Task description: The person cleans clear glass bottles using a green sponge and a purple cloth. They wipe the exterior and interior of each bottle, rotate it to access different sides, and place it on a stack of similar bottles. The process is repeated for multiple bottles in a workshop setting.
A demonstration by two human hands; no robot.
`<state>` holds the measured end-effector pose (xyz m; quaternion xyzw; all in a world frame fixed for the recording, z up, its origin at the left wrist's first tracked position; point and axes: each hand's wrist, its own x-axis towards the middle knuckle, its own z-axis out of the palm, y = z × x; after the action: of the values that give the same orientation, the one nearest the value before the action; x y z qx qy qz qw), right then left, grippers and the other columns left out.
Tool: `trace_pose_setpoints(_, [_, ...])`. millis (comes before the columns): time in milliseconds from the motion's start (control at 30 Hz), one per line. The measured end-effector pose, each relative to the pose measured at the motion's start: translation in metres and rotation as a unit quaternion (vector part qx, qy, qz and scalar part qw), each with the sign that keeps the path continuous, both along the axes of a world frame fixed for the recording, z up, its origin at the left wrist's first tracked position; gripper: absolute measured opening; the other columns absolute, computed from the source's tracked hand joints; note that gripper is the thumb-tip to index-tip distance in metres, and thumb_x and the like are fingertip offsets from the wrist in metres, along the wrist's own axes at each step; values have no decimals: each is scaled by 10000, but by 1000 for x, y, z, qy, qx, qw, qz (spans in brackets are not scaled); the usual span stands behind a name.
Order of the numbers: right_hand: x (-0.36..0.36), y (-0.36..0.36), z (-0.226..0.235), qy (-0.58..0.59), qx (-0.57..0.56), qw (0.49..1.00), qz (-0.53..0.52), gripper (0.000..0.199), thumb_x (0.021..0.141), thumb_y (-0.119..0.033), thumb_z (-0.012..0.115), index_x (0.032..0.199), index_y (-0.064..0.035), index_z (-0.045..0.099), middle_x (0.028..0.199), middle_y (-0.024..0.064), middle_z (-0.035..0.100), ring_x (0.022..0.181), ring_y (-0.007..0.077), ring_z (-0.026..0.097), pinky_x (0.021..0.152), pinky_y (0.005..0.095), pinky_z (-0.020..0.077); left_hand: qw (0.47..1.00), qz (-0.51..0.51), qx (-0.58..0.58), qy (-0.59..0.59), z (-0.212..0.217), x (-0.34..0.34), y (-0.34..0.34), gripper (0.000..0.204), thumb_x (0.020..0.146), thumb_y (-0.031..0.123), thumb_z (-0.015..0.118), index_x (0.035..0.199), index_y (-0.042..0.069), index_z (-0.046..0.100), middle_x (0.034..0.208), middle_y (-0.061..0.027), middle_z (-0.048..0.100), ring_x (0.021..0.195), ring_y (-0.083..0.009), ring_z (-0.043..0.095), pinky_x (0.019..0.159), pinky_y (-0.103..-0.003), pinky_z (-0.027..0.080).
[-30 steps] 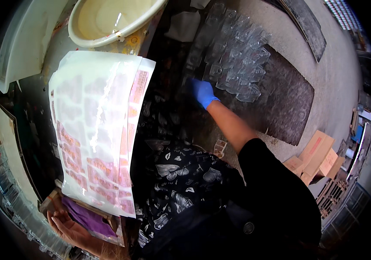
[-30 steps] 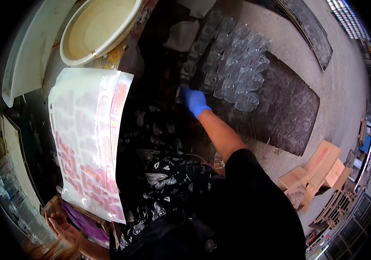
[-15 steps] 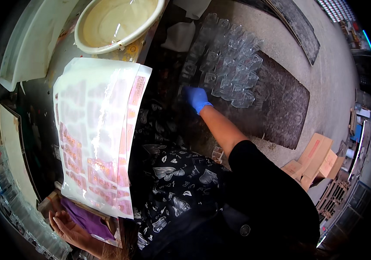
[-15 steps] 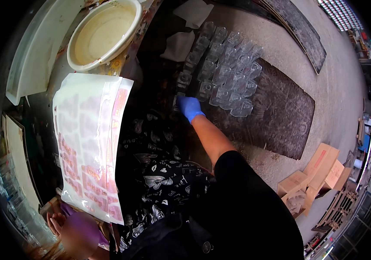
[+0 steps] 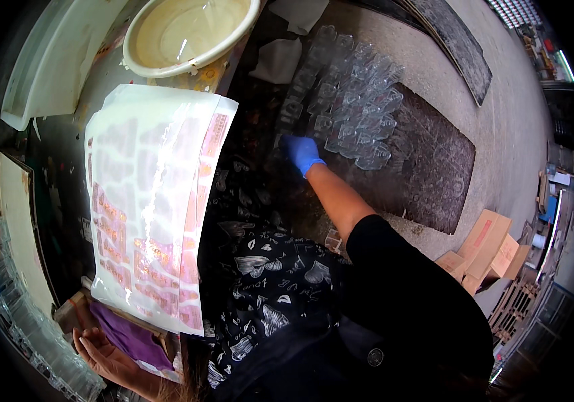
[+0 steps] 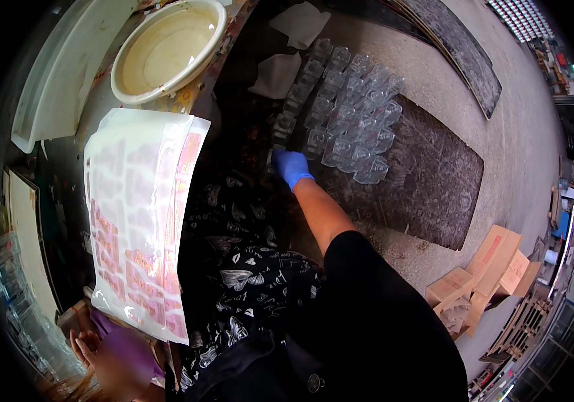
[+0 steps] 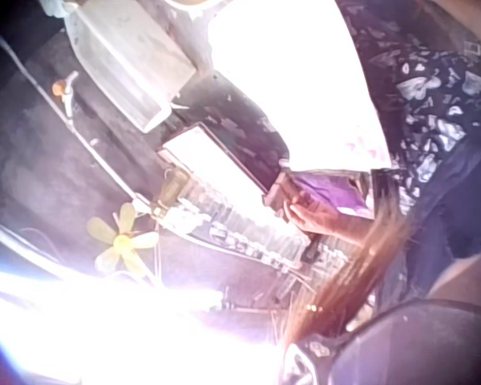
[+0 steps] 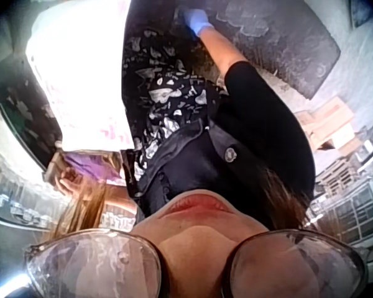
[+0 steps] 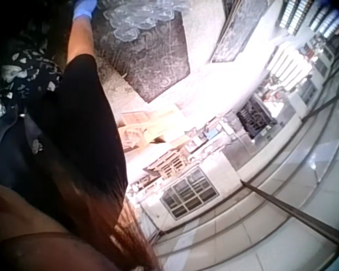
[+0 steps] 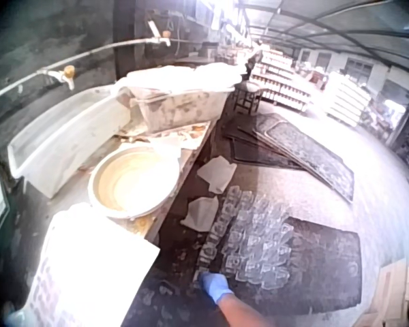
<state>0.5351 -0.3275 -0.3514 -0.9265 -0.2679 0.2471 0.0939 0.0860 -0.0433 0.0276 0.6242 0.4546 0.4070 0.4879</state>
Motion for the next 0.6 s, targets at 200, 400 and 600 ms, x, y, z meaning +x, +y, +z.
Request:
trace_pose_setpoints(200, [-3,-1,3,-9,42,999,-24,217,889,-218,490,983,-93,640,964,193,669,881,382,649,752,476,511,1000,8,-1,2,-7,-5,3,324,998,167,500,1284,14,513,1029,-72,615,928,-144,600,883,-245,486])
trace_pose_setpoints(400, [-6,-4,2,-22,49,998,-17,206,887,-173,492,985,-70,641,953,197,672,871,378,656,745,475,519,1000,10,-8,-13,-8,-1,1,327,998,167,499,1287,13,509,1026,-73,615,923,-143,599,882,-245,485])
trace_pose_setpoints(600, [-2,0,-9,-38,22,999,10,203,885,-175,495,948,-79,661,934,188,680,858,372,663,735,481,523,1000,9,-11,-19,-8,2,-1,330,999,168,499,1289,12,504,1023,-73,615,917,-142,599,882,-246,483])
